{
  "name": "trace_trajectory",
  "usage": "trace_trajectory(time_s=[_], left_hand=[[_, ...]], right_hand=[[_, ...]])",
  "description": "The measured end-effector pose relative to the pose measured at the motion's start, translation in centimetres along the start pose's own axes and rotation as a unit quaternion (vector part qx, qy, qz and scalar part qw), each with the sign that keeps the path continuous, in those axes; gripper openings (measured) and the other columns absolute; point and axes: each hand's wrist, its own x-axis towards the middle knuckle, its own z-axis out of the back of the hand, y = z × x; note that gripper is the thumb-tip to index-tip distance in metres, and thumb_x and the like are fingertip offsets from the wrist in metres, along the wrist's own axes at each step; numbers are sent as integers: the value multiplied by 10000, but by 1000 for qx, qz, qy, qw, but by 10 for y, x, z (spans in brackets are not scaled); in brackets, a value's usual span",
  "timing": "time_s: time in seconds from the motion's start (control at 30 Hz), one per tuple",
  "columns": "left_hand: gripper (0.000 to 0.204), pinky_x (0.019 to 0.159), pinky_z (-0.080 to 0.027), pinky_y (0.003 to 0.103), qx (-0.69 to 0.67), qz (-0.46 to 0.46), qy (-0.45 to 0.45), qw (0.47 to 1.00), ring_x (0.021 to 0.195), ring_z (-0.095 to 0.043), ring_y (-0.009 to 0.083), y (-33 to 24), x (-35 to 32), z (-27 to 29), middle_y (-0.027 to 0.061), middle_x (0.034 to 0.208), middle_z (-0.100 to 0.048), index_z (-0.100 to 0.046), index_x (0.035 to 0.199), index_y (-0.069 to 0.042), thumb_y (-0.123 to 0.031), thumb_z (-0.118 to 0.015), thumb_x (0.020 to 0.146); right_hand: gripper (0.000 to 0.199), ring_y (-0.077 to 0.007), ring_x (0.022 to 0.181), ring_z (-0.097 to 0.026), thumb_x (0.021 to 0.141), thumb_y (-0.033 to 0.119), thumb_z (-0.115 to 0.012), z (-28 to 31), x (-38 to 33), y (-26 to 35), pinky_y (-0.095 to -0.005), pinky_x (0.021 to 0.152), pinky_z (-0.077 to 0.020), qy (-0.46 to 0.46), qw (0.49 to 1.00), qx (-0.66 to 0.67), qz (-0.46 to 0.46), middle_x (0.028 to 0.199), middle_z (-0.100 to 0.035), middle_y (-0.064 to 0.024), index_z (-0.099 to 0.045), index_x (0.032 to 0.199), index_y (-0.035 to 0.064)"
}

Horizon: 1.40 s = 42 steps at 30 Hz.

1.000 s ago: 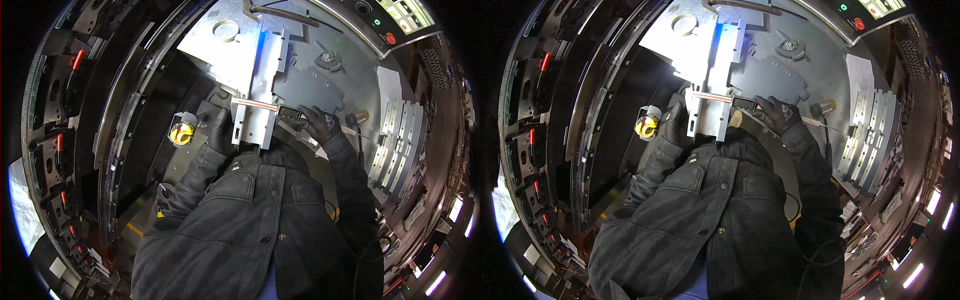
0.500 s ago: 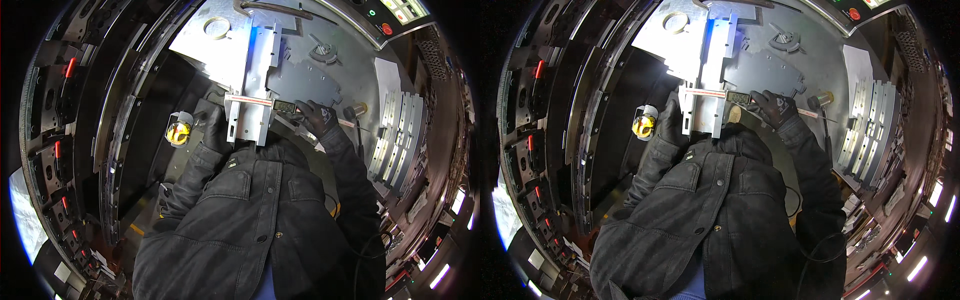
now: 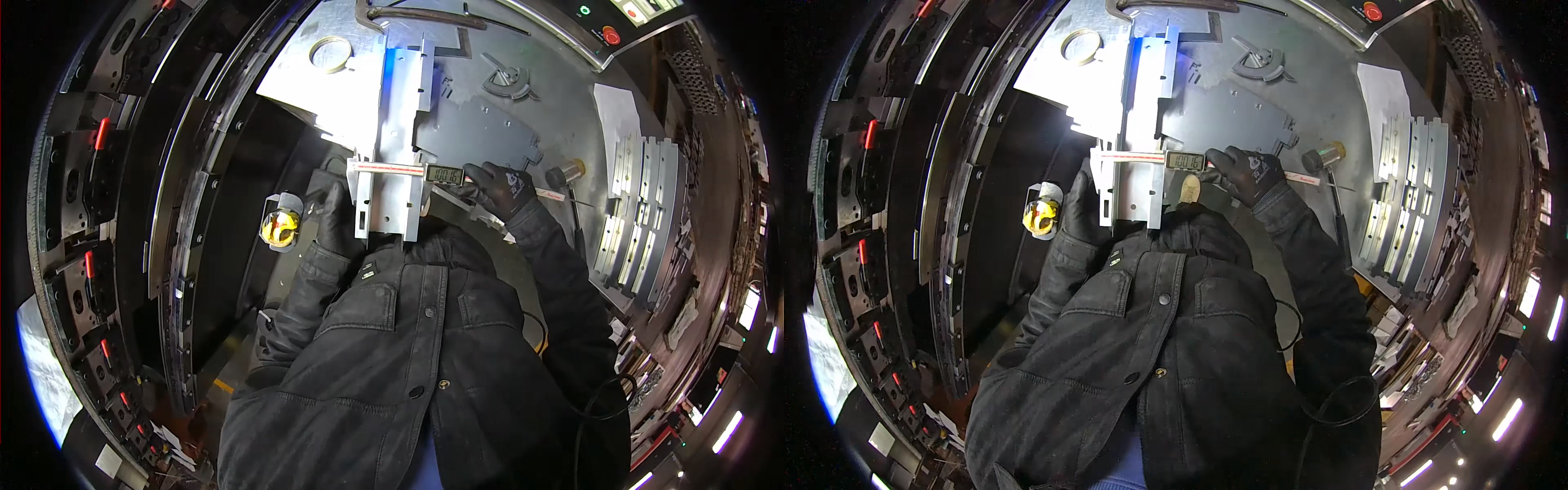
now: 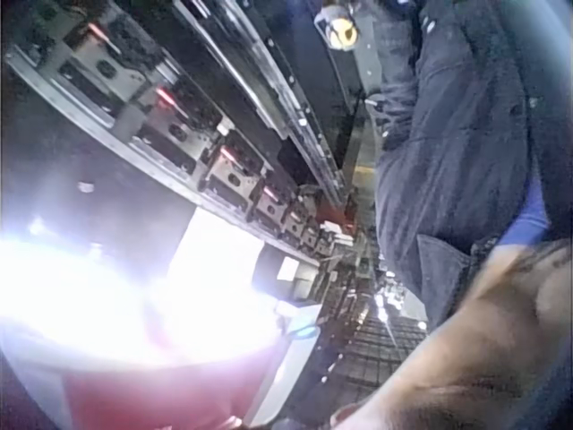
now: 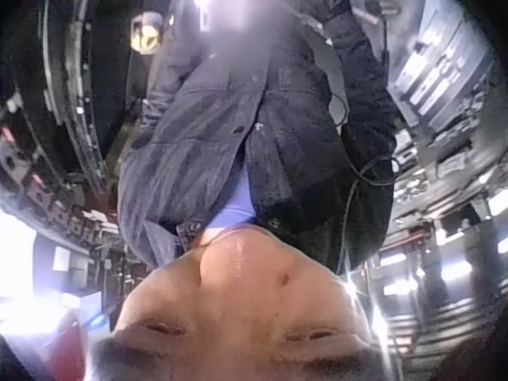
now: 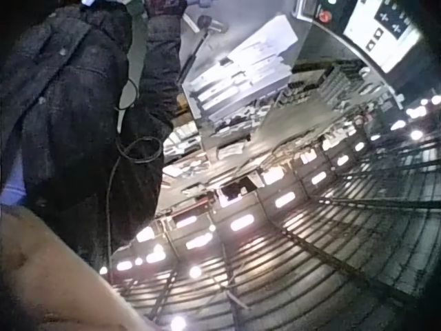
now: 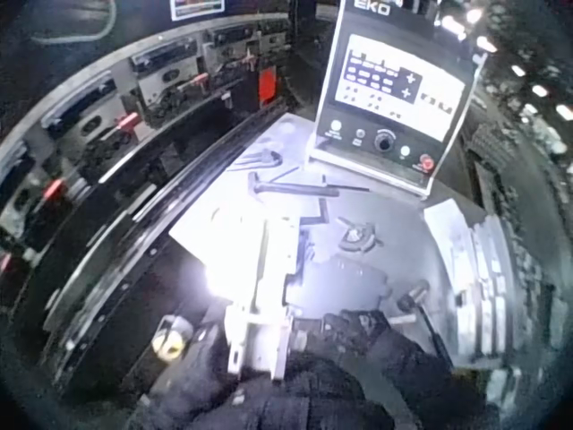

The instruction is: Bending metal sheets using a press brake and measuring the resulting parts with digital calipers.

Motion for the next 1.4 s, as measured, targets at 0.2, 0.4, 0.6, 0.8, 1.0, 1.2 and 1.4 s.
trace_trajectory(time_s=[0.2, 0.4, 0.6, 0.8, 1.0, 1.2, 1.4], left_hand=[[488, 848, -352, 319, -12, 37, -56, 998, 977, -478, 166, 4, 0, 5, 61, 1104, -502, -419, 1168, -76, -424, -402, 825], [521, 885, -335, 333, -117, 87, -51, 988, 1013, -459, 200, 21, 2, 15, 84, 1167, -449, -371, 1213, -101, -444, -396, 822], [638, 862, -351, 385, 74, -64, -3, 995, 1019, -430, 249, 16, 5, 8, 124, 1138, -426, -315, 1220, -68, -459, -485, 746], [670, 820, -379, 462, 243, -214, 116, 939, 1046, -422, 291, 18, 5, 9, 138, 1196, -397, -309, 1246, -102, -576, -366, 775], [772, 704, -449, 500, -144, 229, -92, 958, 991, -450, 330, 39, 2, 36, 188, 1148, -397, -255, 1253, -96, -640, -382, 721], [824, 582, -462, 550, -60, 184, -78, 978, 987, -450, 367, 32, 4, 21, 201, 1184, -369, -227, 1270, -105, -696, -302, 701], [820, 697, -453, 498, -106, 211, -93, 967, 991, -447, 329, 19, 4, 5, 174, 1167, -381, -244, 1250, -76, -614, -486, 680]], right_hand=[[393, -212, 553, -519, 642, 178, -541, -2, 1, -4, -320, 449, -392, -6, 999, 23, 29, 771, -506, -35, -467, 1027, 157], [360, -211, 560, -527, 689, 225, -533, 7, 3, 1, -315, 447, -398, 17, 1000, 18, -3, 779, -511, -38, -460, 1033, 146], [334, -214, 550, -526, 740, 282, -517, 10, 6, 4, -310, 437, -401, 26, 999, 38, 0, 783, -511, -49, -462, 1026, 119], [341, -210, 532, -519, 756, 302, -516, 12, 11, 0, -305, 423, -396, 31, 998, 49, -8, 783, -507, -58, -472, 1027, 100], [357, -207, 515, -508, 749, 285, -530, 14, 12, 1, -299, 417, -390, 13, 997, 82, -2, 764, -507, -59, -475, 1049, 100], [359, -210, 508, -500, 751, 264, -532, 13, 7, -6, -300, 417, -387, 24, 998, 55, 9, 760, -508, -63, -469, 1063, 98], [363, -214, 510, -500, 749, 259, -531, 15, 9, 0, -302, 418, -383, 4, 996, 85, 1, 776, -507, -68, -464, 1064, 92]])
